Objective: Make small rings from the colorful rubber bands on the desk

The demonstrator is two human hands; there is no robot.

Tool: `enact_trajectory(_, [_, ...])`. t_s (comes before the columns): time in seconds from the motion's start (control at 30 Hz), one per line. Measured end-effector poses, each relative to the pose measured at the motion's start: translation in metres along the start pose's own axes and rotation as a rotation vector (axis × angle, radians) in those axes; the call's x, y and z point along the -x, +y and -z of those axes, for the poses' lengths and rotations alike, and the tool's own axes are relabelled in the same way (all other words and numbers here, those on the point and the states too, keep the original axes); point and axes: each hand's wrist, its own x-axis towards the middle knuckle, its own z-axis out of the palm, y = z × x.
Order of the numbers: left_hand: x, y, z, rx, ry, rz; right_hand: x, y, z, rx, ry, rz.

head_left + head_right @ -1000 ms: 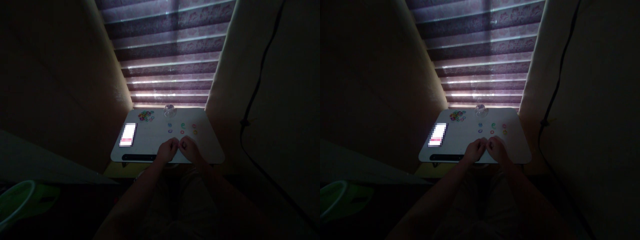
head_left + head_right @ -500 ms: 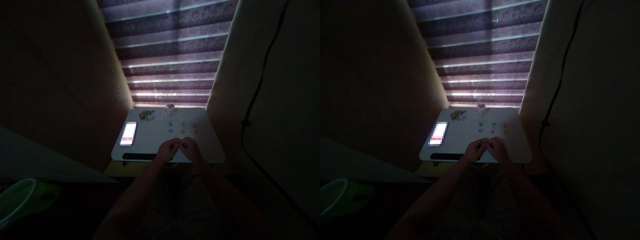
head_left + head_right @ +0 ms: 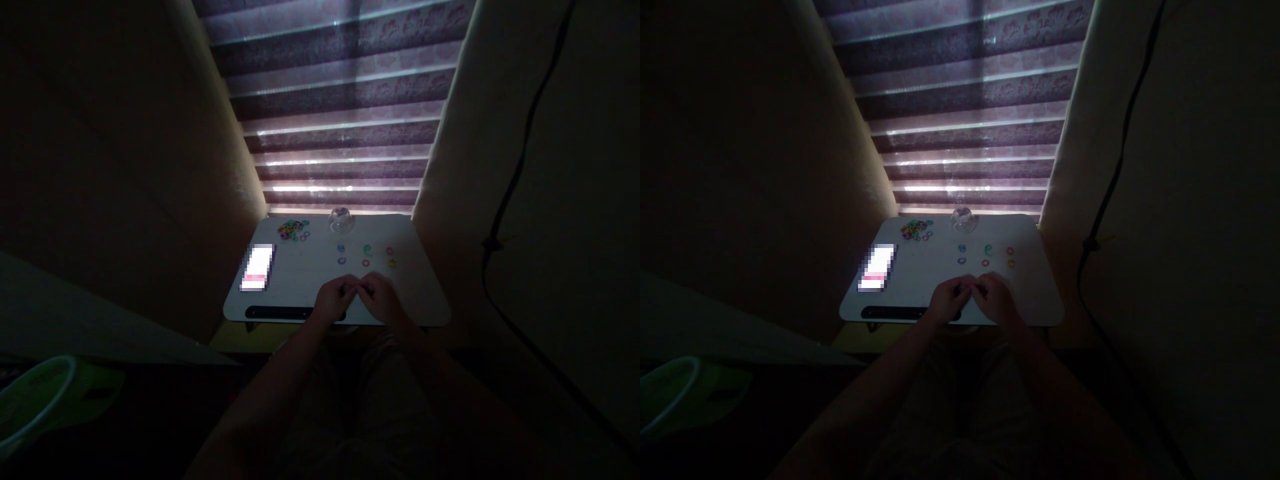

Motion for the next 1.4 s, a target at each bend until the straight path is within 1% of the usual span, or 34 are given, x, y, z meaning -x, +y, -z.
enact_trajectory(0.2, [0.0012, -0.0002, 0.0005, -0.066, 0.001, 0.049, -0.0008, 0.0053, -0.0029, 0.071, -0.025, 0.023])
enact_trajectory(0.43, [0.0017, 0.0051, 0.0005, -0.031, 0.011, 0.066, 0.0000, 0.0049, -0.0028, 0.048, -0.001, 0.009])
enact_trajectory(0.6, [0.0018, 0.0079, 0.0015, -0.053, 0.027, 0.054, 0.0007, 0.0062, -0.0037, 0.005, 0.001, -0.005])
enact_trajectory(0.87, [0.0017, 0.0027, -0.0009, -0.033, 0.068, 0.069, 0.0007, 0.0019, -0.0024, -0.035, 0.016, -0.024])
enact_trajectory(1.0, [0.0024, 0.0006, -0.0017, -0.076, 0.097, 0.079, 0.0010, 0.0015, -0.0031, -0.051, 0.009, -0.037])
enact_trajectory(1.2, [0.0026, 0.0006, -0.0016, -0.115, 0.088, 0.081, 0.0001, 0.0023, -0.0033, -0.014, -0.001, -0.021])
enact_trajectory(1.4, [0.0018, 0.0014, -0.0017, -0.083, 0.055, 0.058, 0.0005, 0.0044, -0.0043, 0.036, 0.007, -0.007])
